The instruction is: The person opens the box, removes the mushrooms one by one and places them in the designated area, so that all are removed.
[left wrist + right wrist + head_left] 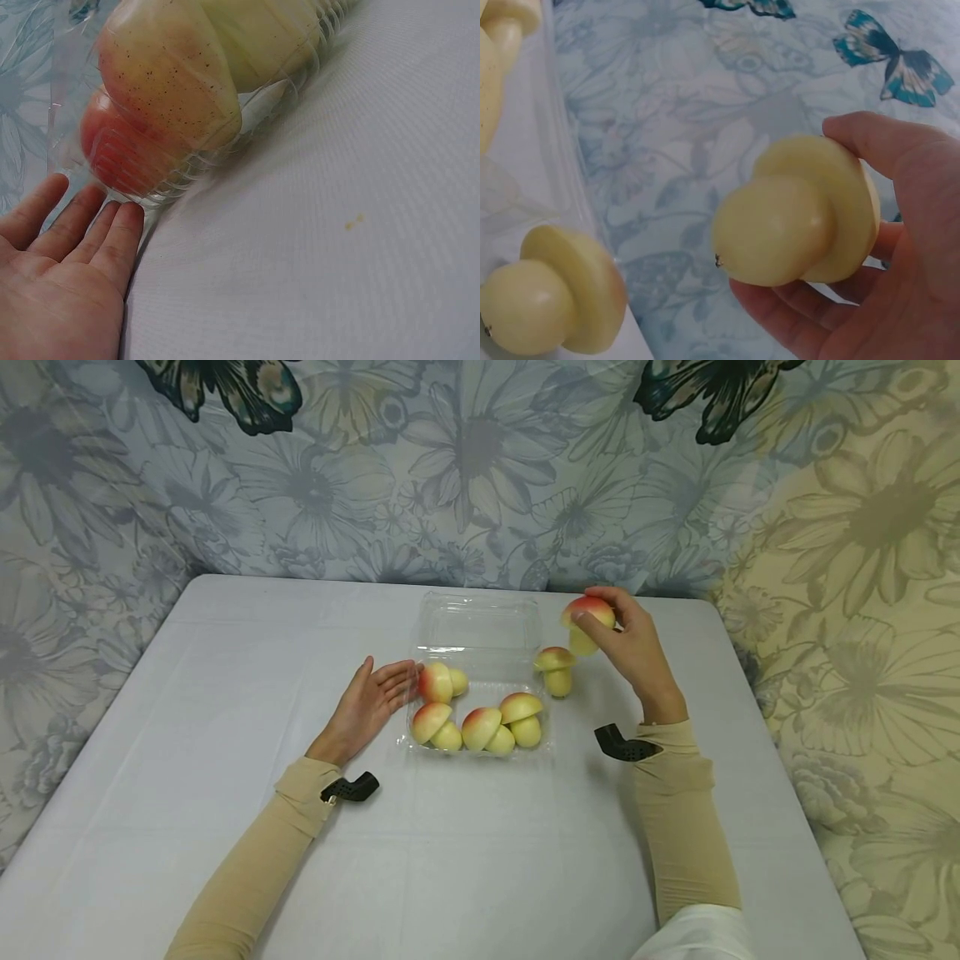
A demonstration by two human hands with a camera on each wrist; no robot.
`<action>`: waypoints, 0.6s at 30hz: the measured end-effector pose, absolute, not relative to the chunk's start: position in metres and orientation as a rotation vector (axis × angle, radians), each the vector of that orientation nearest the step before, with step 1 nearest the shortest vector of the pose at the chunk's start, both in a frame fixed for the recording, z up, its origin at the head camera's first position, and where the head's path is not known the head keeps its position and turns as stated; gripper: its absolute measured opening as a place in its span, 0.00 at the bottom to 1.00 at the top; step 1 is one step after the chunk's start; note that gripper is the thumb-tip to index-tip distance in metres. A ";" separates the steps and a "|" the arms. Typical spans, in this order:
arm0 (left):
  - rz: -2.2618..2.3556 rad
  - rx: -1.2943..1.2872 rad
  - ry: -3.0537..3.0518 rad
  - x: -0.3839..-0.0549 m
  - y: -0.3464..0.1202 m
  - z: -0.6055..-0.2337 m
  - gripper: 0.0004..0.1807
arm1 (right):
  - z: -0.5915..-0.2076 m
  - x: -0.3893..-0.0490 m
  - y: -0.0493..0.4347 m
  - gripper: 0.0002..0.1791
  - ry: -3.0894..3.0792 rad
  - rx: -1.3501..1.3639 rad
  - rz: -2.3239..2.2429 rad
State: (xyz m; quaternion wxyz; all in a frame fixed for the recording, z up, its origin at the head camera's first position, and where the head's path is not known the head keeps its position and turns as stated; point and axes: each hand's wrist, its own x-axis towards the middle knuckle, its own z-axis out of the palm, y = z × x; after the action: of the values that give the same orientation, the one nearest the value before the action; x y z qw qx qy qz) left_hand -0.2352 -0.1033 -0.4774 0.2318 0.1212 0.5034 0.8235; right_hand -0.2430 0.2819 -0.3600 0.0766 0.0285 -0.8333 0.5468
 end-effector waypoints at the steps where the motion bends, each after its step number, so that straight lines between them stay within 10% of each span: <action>1: 2.265 0.333 1.382 -0.235 -0.103 -0.478 0.40 | -0.360 -0.243 0.283 0.26 -2.501 0.072 1.635; 18: 2.262 0.321 1.384 -0.235 -0.103 -0.477 0.41 | -0.364 -0.248 0.297 0.30 -2.579 -0.098 1.610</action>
State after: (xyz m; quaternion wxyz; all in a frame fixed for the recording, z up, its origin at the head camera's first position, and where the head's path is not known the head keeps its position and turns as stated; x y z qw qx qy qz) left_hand -0.2347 -0.1027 -0.4768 0.2331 0.1167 0.5038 0.8235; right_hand -0.2479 0.2970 -0.3640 0.0500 -0.0321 -0.8468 0.5286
